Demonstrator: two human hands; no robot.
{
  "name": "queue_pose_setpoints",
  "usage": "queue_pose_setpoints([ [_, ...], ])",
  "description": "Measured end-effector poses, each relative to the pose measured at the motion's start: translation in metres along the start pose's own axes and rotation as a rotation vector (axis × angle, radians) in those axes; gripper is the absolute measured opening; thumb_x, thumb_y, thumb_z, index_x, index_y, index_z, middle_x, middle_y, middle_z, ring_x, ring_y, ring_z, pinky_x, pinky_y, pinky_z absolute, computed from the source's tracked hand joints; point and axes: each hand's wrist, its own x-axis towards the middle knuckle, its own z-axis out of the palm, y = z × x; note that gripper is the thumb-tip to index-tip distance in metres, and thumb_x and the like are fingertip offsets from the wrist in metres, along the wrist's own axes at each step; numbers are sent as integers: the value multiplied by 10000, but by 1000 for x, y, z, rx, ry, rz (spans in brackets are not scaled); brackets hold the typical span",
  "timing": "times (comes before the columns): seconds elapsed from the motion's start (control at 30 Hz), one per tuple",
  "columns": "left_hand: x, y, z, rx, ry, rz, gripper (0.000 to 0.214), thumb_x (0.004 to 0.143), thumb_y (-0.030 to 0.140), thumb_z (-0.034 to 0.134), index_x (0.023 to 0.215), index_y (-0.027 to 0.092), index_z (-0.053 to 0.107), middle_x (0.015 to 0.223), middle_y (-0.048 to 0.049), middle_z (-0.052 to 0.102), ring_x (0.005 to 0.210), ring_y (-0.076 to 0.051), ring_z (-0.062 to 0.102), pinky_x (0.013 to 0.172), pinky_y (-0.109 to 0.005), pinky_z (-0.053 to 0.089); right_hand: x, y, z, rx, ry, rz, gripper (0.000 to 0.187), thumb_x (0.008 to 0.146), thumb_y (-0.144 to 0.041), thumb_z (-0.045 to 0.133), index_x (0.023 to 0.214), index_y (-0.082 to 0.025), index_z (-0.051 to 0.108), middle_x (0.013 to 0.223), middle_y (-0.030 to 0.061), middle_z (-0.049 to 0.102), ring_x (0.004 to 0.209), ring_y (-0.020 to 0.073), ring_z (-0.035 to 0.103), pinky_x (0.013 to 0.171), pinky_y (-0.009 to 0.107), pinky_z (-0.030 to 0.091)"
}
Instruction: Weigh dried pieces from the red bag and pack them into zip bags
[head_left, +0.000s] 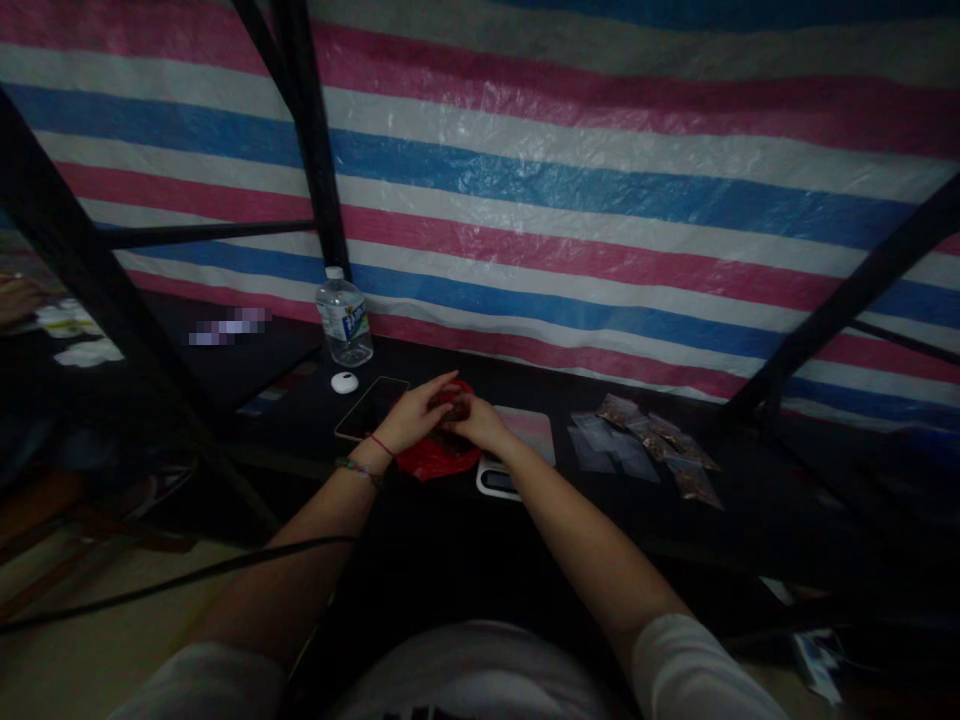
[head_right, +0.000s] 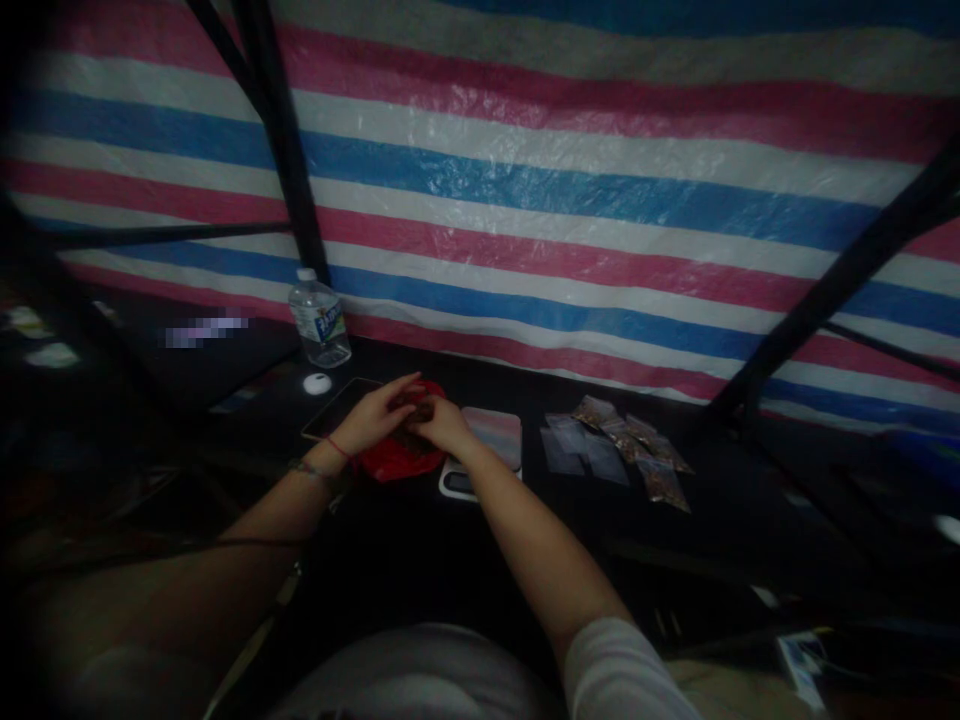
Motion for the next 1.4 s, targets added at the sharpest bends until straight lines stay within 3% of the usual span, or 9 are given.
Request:
queue_pose_setpoints([
  [0.27, 1, -8, -9, 176, 127, -23, 358, 847, 261, 447, 1137, 153, 628, 1168, -95, 646, 1093, -210, 587, 1003, -400, 437, 0, 9, 0, 24, 72, -16, 402, 632, -206, 743, 1012, -199, 613, 932, 13, 677, 843, 166, 633, 794, 319, 500],
  [0.6, -1, 1, -5, 216, -60, -15, 251, 829, 295, 531, 970, 173, 700, 982, -58, 705, 937, -189, 636, 892, -331, 490, -5, 2, -1, -80, 42, -16, 318, 661, -274, 726, 957, -182, 652, 867, 24, 692, 781, 170, 638, 704, 277, 484],
  [0.73, 0, -4, -5, 219, -78, 65, 282, 848, 247, 492, 1038, 177, 689, 1094, -71, 669, 1060, -187, 590, 977, -349, 446, -3, 2, -1, -97, 62, -11, 324, 658, -291, 731, 955, -184, 657, 863, 24, 698, 782, 171, 638, 698, 272, 483],
  [0.9, 0, -13, -4, 210, -86, 56, 333, 865, 191, 411, 1070, 183, 673, 1136, -72, 641, 1108, -181, 559, 1025, -372, 416, -2, 1, -1, -87, 83, -35, 392, 656, -237, 728, 1038, -195, 648, 951, 31, 701, 843, 174, 644, 753, 280, 492],
  [1.07, 0, -16, -4, 245, 71, 21, 477, 851, 147, 377, 1311, 166, 503, 1298, -99, 526, 1225, -185, 471, 1079, -389, 358, -3, 0, -2, -125, 63, -24, 355, 674, -254, 725, 1020, -202, 671, 945, 35, 709, 850, 183, 654, 781, 290, 497],
  [1.13, 0, -15, -8, 289, 81, -51, 490, 850, 148, 368, 1327, 163, 481, 1282, -95, 551, 1196, -185, 500, 1063, -379, 374, -4, 0, -4, -149, 77, -41, 363, 678, -246, 719, 1035, -204, 670, 962, 36, 709, 869, 188, 655, 797, 294, 496],
  [1.23, 0, -11, -15, 415, -94, -149, 390, 852, 187, 392, 1172, 172, 614, 1158, -82, 646, 1080, -202, 583, 992, -344, 422, -6, 0, -9, -192, 98, -52, 361, 680, -229, 708, 1039, -217, 671, 994, 33, 707, 909, 193, 653, 824, 293, 491],
  [1.33, -2, -4, -18, 529, -340, -159, 291, 841, 284, 472, 1011, 192, 690, 1018, -73, 698, 945, -213, 633, 881, -309, 461, -8, 1, -11, -213, 100, -23, 351, 677, -209, 703, 1027, -220, 672, 999, 32, 707, 913, 190, 654, 819, 282, 492],
  [1.4, -3, -2, -17, 562, -437, -176, 260, 791, 333, 559, 950, 190, 706, 943, -71, 709, 864, -207, 643, 810, -283, 469, -9, 2, -12, -220, 92, 3, 364, 672, -193, 701, 1034, -218, 667, 990, 33, 707, 899, 189, 657, 807, 280, 496],
])
